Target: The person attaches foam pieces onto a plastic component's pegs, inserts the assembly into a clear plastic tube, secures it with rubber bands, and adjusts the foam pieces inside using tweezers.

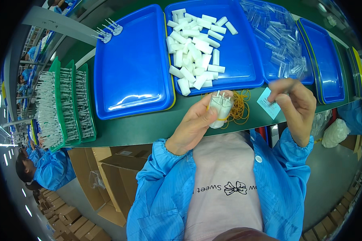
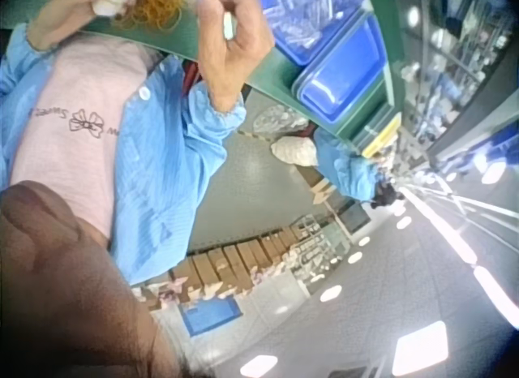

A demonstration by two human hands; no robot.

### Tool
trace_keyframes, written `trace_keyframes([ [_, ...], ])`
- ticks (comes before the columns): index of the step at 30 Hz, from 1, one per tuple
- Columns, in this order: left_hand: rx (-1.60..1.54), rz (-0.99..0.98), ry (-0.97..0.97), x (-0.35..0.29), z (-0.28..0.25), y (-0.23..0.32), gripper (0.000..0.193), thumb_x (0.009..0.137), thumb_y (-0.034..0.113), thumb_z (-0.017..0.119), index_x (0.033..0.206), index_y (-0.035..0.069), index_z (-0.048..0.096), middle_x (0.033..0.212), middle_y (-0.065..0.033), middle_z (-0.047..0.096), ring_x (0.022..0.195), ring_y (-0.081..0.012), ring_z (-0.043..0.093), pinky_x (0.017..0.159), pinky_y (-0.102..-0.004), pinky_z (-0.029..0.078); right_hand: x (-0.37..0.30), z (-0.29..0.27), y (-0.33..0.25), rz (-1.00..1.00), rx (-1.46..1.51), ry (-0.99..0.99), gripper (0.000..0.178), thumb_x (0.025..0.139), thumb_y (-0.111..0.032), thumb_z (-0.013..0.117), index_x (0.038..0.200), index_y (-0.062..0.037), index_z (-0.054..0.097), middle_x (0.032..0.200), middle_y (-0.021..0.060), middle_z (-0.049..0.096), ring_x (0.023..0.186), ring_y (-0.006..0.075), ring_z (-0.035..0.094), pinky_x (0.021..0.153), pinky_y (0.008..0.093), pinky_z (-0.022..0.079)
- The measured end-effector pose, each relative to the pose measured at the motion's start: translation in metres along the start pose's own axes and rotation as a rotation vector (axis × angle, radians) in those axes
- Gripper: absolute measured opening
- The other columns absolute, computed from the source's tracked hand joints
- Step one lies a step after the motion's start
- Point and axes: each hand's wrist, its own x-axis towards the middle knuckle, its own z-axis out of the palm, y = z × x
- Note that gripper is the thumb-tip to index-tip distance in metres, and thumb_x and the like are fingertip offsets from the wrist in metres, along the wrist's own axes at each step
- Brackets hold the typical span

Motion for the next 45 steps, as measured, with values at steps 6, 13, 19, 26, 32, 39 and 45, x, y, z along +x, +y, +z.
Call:
trace_keyframes([
  [6,-0.056,0.123,0.001,-0.005,-0.005,0.006,0.077,0.068,0.013,0.075,0.133,0.004,0.036,0.098,-0.0042,0.050,0.089,-0.0174,0.056,0.074,-0.0329,0.049,-0.009,0.009,0.004,0.209,0.329,-0.190,0.046,0.085,-0.008,0.054,0.128,0.0049,0.044,0.066,0.0086,0.060,0.056,0.0099,0.056,0.056,0.0234,0.044],
  [13,0.096,0.188,0.217,-0.002,0.001,0.007,0.075,0.068,0.022,0.080,0.129,0.006,0.041,0.094,-0.0035,0.051,0.078,-0.0160,0.058,0.061,-0.0268,0.050,-0.014,0.014,0.016,-0.121,1.052,-0.370,0.050,0.085,-0.024,0.065,0.113,0.0129,0.047,0.103,0.0333,0.060,0.105,0.0437,0.057,0.090,0.0482,0.046],
  [19,0.207,0.164,0.072,0.002,0.000,0.002,0.075,0.071,0.034,0.080,0.130,0.006,0.042,0.089,-0.0045,0.056,0.078,-0.0148,0.060,0.059,-0.0240,0.049,-0.017,-0.019,-0.003,0.144,0.195,-0.382,0.033,0.090,-0.028,0.058,0.096,0.0031,0.067,0.079,0.0143,0.064,0.070,0.0214,0.060,0.063,0.0296,0.047],
  [26,0.414,0.137,0.075,0.005,0.000,-0.006,0.082,0.068,0.032,0.082,0.133,0.005,0.040,0.089,-0.0030,0.055,0.080,-0.0105,0.055,0.067,-0.0225,0.045,-0.013,0.016,0.011,-0.136,0.153,-0.038,0.036,0.095,-0.029,0.048,0.097,0.0034,0.064,0.086,0.0145,0.060,0.077,0.0199,0.058,0.070,0.0306,0.047],
  [32,0.570,0.126,0.052,0.009,0.001,-0.006,0.078,0.066,0.030,0.084,0.127,0.006,0.044,0.099,-0.0031,0.055,0.085,-0.0079,0.053,0.074,-0.0227,0.045,-0.011,0.036,0.016,-0.009,0.405,-0.091,0.028,0.098,-0.018,0.043,0.088,0.0025,0.060,0.086,0.0132,0.061,0.080,0.0195,0.061,0.070,0.0301,0.049],
  [39,0.589,0.151,0.072,0.007,0.001,-0.005,0.072,0.066,0.031,0.084,0.122,0.005,0.046,0.108,-0.0059,0.056,0.097,-0.0136,0.054,0.083,-0.0277,0.045,-0.004,0.042,0.016,0.046,0.467,-0.086,0.027,0.097,-0.019,0.046,0.087,0.0032,0.058,0.082,0.0102,0.060,0.072,0.0143,0.059,0.065,0.0262,0.048],
  [45,0.647,0.143,0.061,0.010,0.003,-0.004,0.070,0.066,0.032,0.083,0.120,0.005,0.047,0.106,-0.0056,0.057,0.096,-0.0142,0.055,0.084,-0.0286,0.044,-0.001,0.042,0.018,0.052,0.436,-0.128,0.026,0.096,-0.019,0.048,0.086,0.0031,0.059,0.080,0.0093,0.060,0.069,0.0136,0.058,0.062,0.0260,0.047],
])
